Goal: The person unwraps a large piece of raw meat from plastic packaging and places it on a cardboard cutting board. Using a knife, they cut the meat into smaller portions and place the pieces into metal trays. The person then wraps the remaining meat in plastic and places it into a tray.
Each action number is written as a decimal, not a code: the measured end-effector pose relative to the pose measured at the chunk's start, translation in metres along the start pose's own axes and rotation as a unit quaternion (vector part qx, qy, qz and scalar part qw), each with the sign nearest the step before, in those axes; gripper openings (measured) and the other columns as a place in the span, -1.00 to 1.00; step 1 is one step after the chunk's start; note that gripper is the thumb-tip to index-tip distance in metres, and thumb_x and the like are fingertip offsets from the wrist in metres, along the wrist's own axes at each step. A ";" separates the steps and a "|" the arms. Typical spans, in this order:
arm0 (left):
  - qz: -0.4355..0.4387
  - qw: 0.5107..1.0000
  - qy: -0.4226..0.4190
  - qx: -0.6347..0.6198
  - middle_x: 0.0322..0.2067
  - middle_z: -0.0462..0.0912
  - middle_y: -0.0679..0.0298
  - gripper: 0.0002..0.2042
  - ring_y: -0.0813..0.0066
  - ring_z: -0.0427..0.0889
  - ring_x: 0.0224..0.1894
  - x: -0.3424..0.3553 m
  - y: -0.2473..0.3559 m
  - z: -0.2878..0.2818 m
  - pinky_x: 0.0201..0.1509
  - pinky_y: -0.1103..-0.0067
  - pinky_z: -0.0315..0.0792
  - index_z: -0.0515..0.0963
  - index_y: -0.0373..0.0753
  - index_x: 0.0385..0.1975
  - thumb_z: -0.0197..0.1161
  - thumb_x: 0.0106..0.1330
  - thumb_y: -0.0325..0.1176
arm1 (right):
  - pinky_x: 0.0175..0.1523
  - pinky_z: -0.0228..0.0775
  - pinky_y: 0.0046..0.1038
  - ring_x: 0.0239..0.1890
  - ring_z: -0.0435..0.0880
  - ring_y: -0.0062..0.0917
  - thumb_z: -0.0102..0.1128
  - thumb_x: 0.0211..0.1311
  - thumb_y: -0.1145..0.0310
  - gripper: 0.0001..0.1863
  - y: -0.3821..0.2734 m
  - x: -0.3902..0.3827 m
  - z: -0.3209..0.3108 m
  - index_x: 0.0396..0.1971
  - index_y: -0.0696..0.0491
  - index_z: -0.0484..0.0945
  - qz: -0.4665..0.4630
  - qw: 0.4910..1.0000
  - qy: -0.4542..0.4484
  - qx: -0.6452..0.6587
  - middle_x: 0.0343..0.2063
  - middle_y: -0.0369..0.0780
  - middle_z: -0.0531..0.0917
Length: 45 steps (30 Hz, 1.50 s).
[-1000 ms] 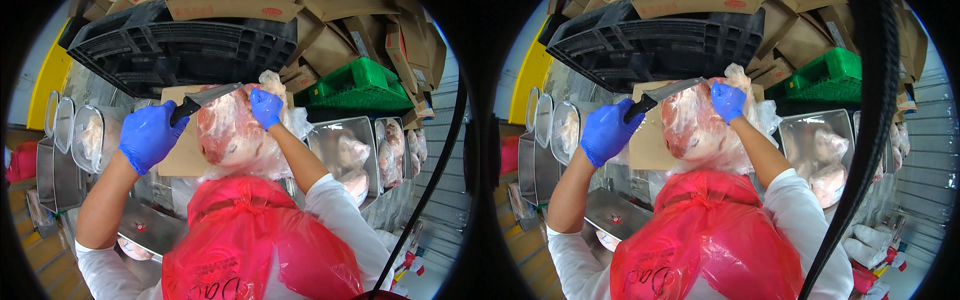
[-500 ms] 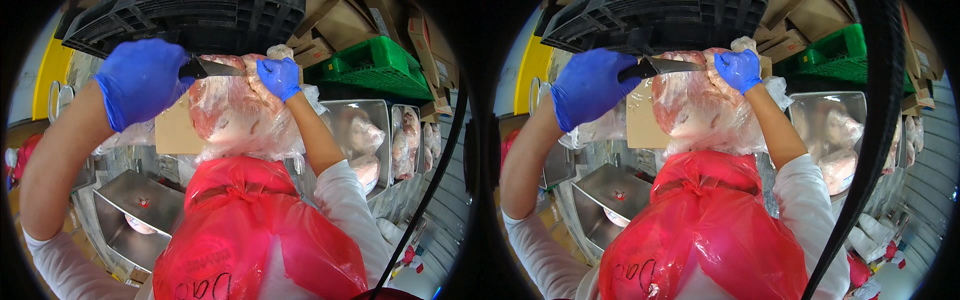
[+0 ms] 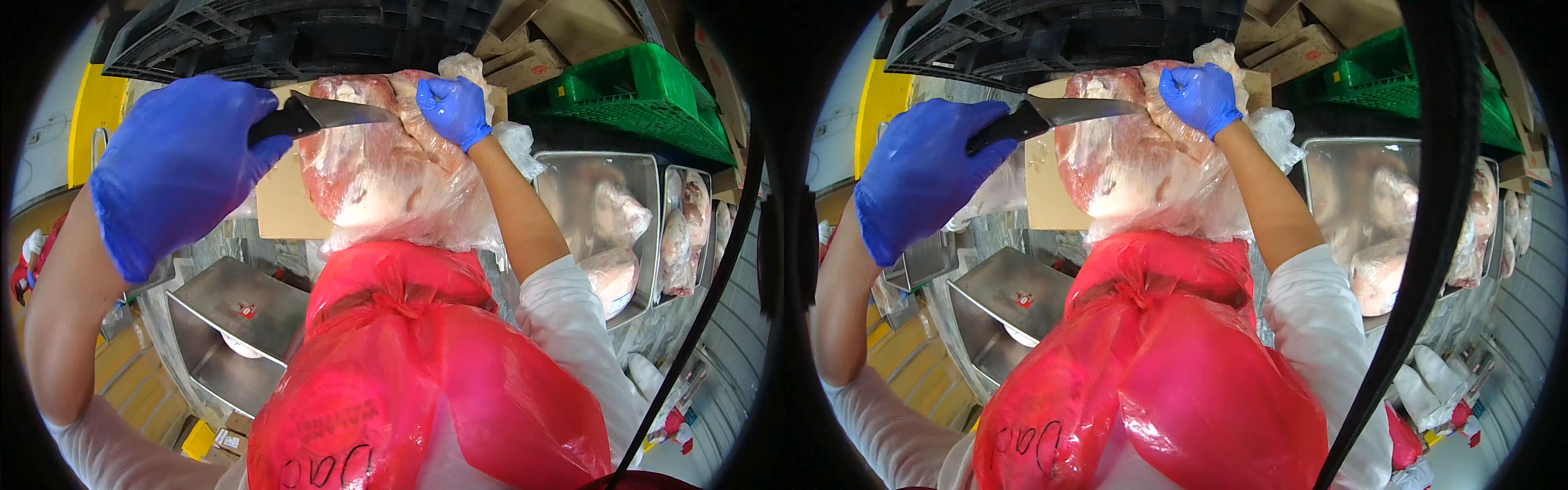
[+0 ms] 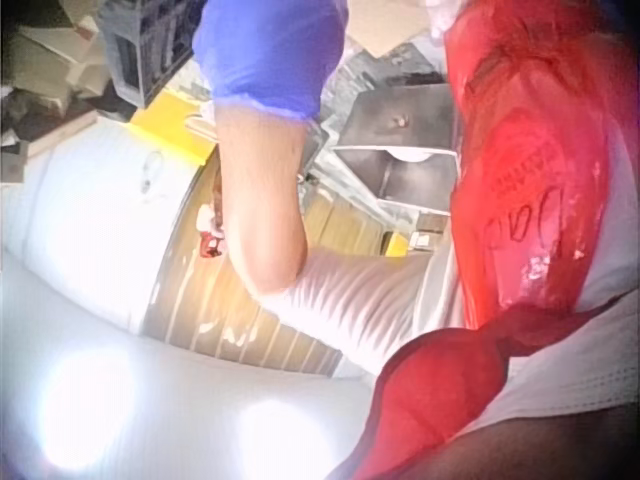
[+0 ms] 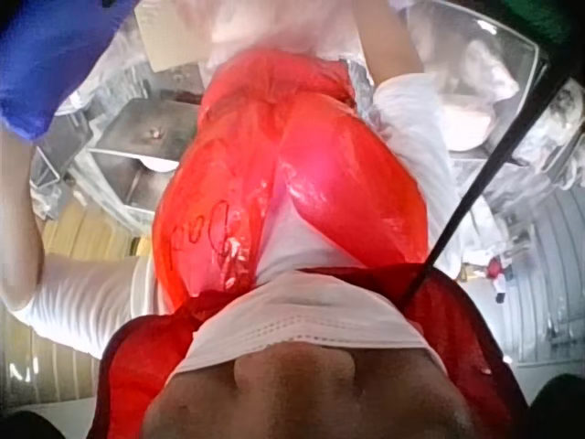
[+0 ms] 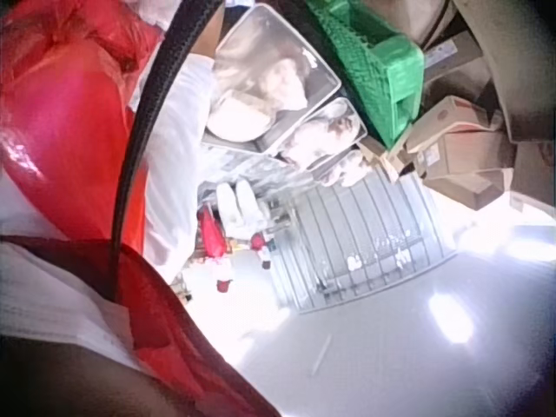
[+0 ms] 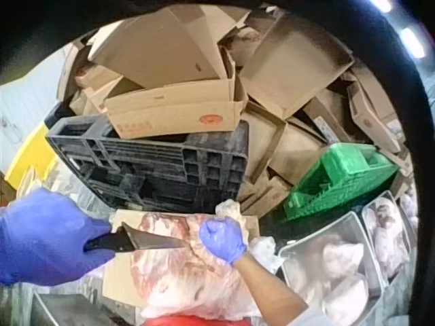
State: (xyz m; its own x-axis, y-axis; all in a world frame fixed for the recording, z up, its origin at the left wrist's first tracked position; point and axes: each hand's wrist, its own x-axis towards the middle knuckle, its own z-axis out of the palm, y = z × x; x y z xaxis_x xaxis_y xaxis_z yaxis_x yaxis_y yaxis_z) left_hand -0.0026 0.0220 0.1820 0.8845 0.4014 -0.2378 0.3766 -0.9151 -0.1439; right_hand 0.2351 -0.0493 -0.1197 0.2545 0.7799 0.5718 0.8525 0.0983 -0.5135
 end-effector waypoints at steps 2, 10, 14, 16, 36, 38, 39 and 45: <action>-0.002 1.000 0.000 0.008 -0.34 0.64 0.09 -0.74 0.07 0.58 -0.29 0.003 0.001 -0.002 -0.20 0.29 0.46 0.61 -0.20 -0.18 0.21 0.21 -0.21 | -0.41 0.38 -0.19 -0.62 0.53 -0.14 0.10 0.16 0.19 -0.67 0.001 0.003 -0.003 -0.76 -0.03 0.55 0.010 1.000 -0.007 0.008 -0.73 -0.12 0.54; 0.063 0.998 0.018 0.001 -0.34 0.64 0.09 -0.72 0.09 0.58 -0.25 0.022 -0.013 0.000 -0.17 0.29 0.46 0.60 -0.23 -0.18 0.25 0.18 -0.22 | -0.38 0.33 -0.27 -0.58 0.52 -0.13 0.16 0.14 0.25 -0.73 0.002 0.004 -0.006 -0.68 0.05 0.58 0.046 0.998 -0.041 0.026 -0.66 -0.07 0.55; 0.075 0.997 -0.020 0.025 -0.34 0.63 0.07 -0.71 0.07 0.58 -0.25 0.039 -0.010 0.000 -0.16 0.29 0.47 0.60 -0.25 -0.19 0.25 0.18 -0.20 | -0.42 0.35 -0.23 -0.61 0.51 -0.13 0.16 0.12 0.26 -0.71 0.000 0.006 0.000 -0.76 0.00 0.53 0.049 0.997 0.000 0.058 -0.73 -0.10 0.51; 0.088 0.995 -0.042 0.026 -0.34 0.62 0.05 -0.71 0.05 0.58 -0.26 0.046 -0.006 0.002 -0.16 0.28 0.47 0.60 -0.25 -0.20 0.24 0.19 -0.19 | -0.46 0.36 -0.19 -0.63 0.51 -0.12 0.17 0.10 0.26 -0.70 -0.004 0.007 0.001 -0.79 0.00 0.51 0.050 0.996 0.010 0.076 -0.76 -0.10 0.50; -0.121 0.934 0.033 -0.335 -0.49 0.61 -0.06 -0.60 0.00 0.62 -0.51 -0.044 -0.003 0.186 -0.47 0.32 0.48 0.49 -0.25 0.05 0.29 0.22 -0.28 | -0.57 0.25 -0.29 -0.71 0.46 -0.21 0.23 0.05 0.48 -0.73 0.012 0.004 -0.005 -0.78 0.10 0.44 -0.025 0.985 0.062 0.162 -0.76 -0.07 0.44; -0.114 0.936 0.054 -0.329 -0.48 0.62 -0.05 -0.59 0.02 0.63 -0.50 -0.046 -0.003 0.200 -0.46 0.34 0.49 0.49 -0.24 0.05 0.29 0.21 -0.28 | -0.58 0.23 -0.30 -0.72 0.43 -0.22 0.23 0.05 0.48 -0.74 0.010 0.004 -0.012 -0.77 0.12 0.44 0.014 0.982 0.058 0.180 -0.76 -0.06 0.42; -0.109 0.938 0.067 -0.322 -0.47 0.62 -0.04 -0.59 0.02 0.63 -0.50 -0.046 -0.004 0.203 -0.46 0.34 0.49 0.48 -0.23 0.06 0.30 0.21 -0.27 | -0.58 0.22 -0.30 -0.73 0.41 -0.22 0.23 0.06 0.48 -0.74 0.009 0.007 -0.015 -0.76 0.12 0.44 0.031 0.980 0.061 0.189 -0.76 -0.05 0.42; -0.104 0.969 0.022 -0.224 -0.47 0.64 0.07 -0.63 0.08 0.66 -0.45 -0.050 0.004 0.150 -0.43 0.34 0.53 0.49 -0.04 0.05 0.20 0.25 -0.16 | -0.54 0.25 -0.35 -0.69 0.44 -0.31 0.17 0.13 0.40 -0.77 0.019 0.001 -0.001 -0.68 0.14 0.48 0.046 0.984 -0.005 0.174 -0.72 -0.07 0.46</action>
State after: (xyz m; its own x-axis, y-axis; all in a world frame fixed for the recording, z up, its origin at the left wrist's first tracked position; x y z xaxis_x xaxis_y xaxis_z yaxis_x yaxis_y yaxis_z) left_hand -0.0870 0.0036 0.0492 0.7837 0.5863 -0.2053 0.6212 -0.7433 0.2484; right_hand 0.2519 -0.0468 -0.1284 0.3174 0.8011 0.5074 0.6174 0.2315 -0.7518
